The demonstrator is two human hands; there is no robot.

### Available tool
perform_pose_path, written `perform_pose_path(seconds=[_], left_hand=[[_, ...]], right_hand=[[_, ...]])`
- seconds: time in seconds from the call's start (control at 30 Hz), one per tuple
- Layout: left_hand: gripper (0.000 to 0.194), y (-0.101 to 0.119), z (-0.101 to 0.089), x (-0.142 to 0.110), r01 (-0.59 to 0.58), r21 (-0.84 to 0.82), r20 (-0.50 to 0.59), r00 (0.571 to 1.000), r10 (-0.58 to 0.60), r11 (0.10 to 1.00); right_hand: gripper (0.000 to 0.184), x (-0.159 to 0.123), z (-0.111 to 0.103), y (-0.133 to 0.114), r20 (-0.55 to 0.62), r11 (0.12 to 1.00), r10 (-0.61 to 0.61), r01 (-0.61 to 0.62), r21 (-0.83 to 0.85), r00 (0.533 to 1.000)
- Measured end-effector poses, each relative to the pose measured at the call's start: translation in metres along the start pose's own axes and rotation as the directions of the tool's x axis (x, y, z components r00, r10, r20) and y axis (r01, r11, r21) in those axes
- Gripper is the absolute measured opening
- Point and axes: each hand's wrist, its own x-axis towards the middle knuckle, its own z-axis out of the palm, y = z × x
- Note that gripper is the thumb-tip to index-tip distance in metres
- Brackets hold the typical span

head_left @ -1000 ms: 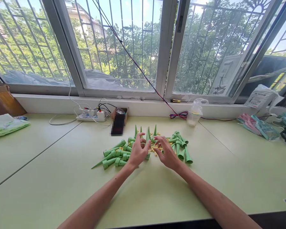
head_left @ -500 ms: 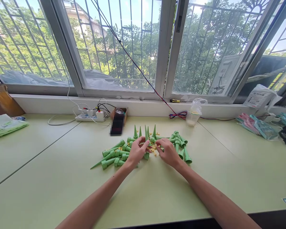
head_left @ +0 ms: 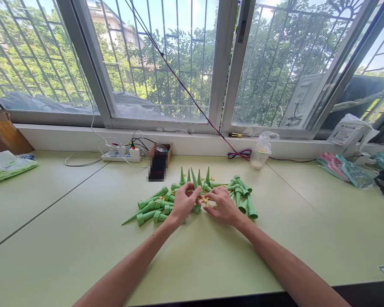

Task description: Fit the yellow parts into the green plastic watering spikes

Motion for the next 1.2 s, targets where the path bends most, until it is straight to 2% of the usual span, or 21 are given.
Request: perform_pose_path(seconds=[0.13, 0.3, 0.57, 0.8, 1.03, 1.2], left_hand=[[0.034, 0.002, 0.000, -0.001, 0.007, 0.049, -0.008, 1.000, -0.006, 0.999], [0.033, 0.001, -0.001, 0.000, 0.012, 0.066, -0.004, 1.000, -0.011, 0.998], [0.031, -0.004, 0.000, 0.000, -0.008, 0.042, 0.030, 1.000, 0.007, 0.999], [0.027, -0.004, 0.001, 0.000, -0.002, 0.040, 0.018, 1.000, 0.001, 0.999], [0.029, -0.005, 0.001, 0.000, -0.004, 0.030, 0.031, 1.000, 0.003, 1.000], [0.026, -0.009, 0.001, 0.001, -0.025, 0.048, 0.044, 0.999, 0.023, 0.999]], right_hand=[[0.027, -0.001, -0.001, -0.003, 0.032, 0.999, -0.016, 0.017, -0.029, 0.999], [0.021, -0.002, -0.001, -0.005, 0.061, 0.999, -0.012, 0.015, -0.050, 0.998], [0.012, -0.001, 0.002, -0.004, 0.039, 0.999, 0.007, -0.005, -0.033, 0.999], [0.014, -0.001, 0.002, -0.004, 0.039, 0.999, 0.031, -0.030, -0.034, 0.999], [0.005, -0.001, 0.007, -0.011, 0.004, 0.992, 0.044, -0.044, -0.121, 0.999], [0.007, 0.000, 0.011, -0.011, -0.007, 0.990, 0.024, -0.025, -0.136, 1.000]])
